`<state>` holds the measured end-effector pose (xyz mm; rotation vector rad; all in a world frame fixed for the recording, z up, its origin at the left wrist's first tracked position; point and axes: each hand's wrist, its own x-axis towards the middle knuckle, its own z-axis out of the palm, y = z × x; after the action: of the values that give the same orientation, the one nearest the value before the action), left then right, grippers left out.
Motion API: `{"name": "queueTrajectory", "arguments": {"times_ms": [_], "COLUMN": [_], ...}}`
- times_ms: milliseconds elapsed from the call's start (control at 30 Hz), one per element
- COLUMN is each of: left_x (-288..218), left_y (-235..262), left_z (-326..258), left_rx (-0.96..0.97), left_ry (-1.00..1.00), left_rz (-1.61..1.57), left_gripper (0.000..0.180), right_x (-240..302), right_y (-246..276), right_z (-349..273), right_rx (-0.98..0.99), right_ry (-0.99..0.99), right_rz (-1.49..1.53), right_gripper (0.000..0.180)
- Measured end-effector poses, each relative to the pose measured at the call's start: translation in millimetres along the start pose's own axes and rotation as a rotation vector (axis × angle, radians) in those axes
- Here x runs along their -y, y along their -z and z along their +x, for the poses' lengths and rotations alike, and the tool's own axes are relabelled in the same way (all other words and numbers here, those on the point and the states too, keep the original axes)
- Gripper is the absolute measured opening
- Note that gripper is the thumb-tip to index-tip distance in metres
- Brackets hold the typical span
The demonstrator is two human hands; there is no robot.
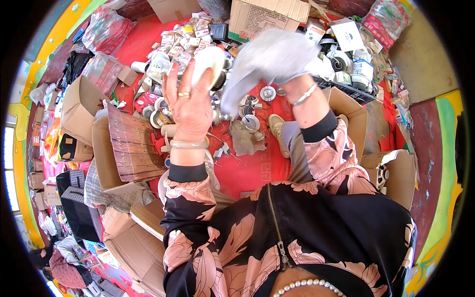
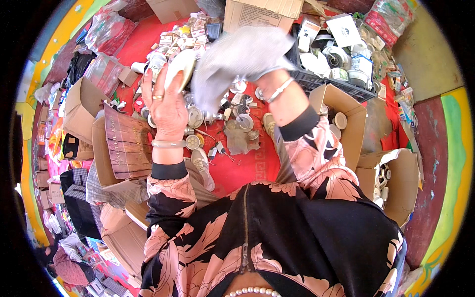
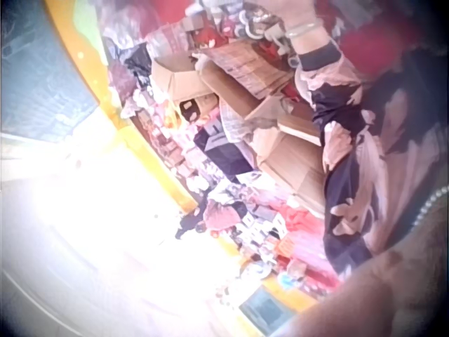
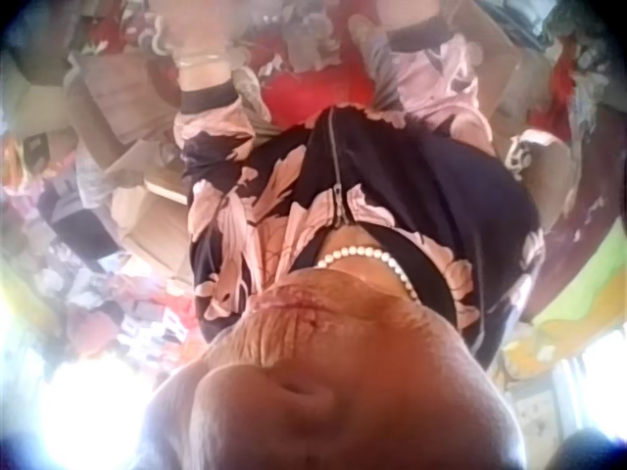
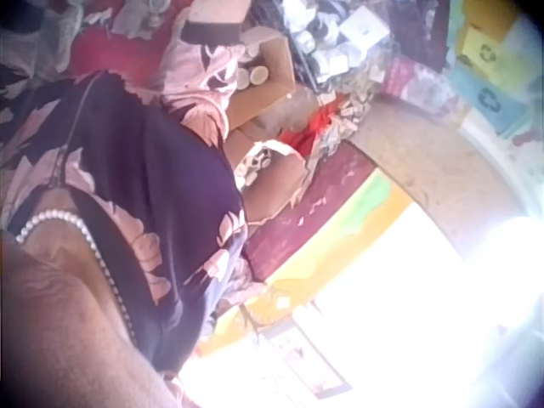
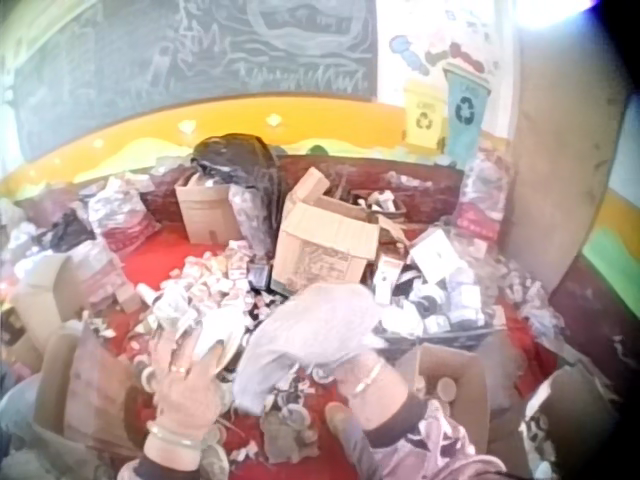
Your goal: The person wipes various lighting components with a cloth by hand and places them into a cardboard box.
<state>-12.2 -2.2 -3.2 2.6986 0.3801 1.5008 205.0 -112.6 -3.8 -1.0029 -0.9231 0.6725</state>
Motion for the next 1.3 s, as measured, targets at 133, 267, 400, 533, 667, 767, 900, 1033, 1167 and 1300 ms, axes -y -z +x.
{"name": "queueTrajectory", "arguments": {"times_ms": [133,267,400,533,667,767,900,1033,1167,1300], "left_x": [-10,-12,-14,-9,-17,-14,-13,-3,-7,-12], "left_y": [-12,-20,-18,-22,-25,-20,-14,-19,-24,-35], "left_z": [-6,-10,3,0,-6,-4,8,4,8,3], "left_rx": [0.110,0.082,-0.108,-0.086,-0.030,-0.088,-0.251,-0.330,-0.310,-0.245], "left_ry": [-0.171,-0.111,0.312,0.821,1.052,1.131,1.146,1.160,1.221,1.220], "left_rz": [0.212,0.014,-0.597,-1.742,-1.868,-1.796,-1.779,-1.831,-1.901,-1.826], "left_gripper": [0.029,0.048,0.085,0.095,0.077,0.067,0.073,0.075,0.068,0.054], "right_x": [-16,-19,-5,-6,-1,-9,11,57,60,15], "right_y": [-37,-39,-32,-37,-59,-55,-13,-5,-53,-88], "right_z": [-11,-16,-17,-12,-19,-12,1,6,-5,-9], "right_rx": [0.071,-0.073,-0.125,-0.233,-0.209,-0.106,-0.513,-0.729,-0.520,-0.194], "right_ry": [0.297,-0.397,-0.222,-0.196,-0.198,0.151,0.169,0.174,0.175,0.289], "right_rz": [-0.658,0.225,0.427,0.182,-0.192,-0.618,-1.097,-0.143,0.019,-0.758], "right_gripper": [0.032,0.033,0.036,0.037,0.034,0.028,0.021,0.026,0.031,0.028]}}
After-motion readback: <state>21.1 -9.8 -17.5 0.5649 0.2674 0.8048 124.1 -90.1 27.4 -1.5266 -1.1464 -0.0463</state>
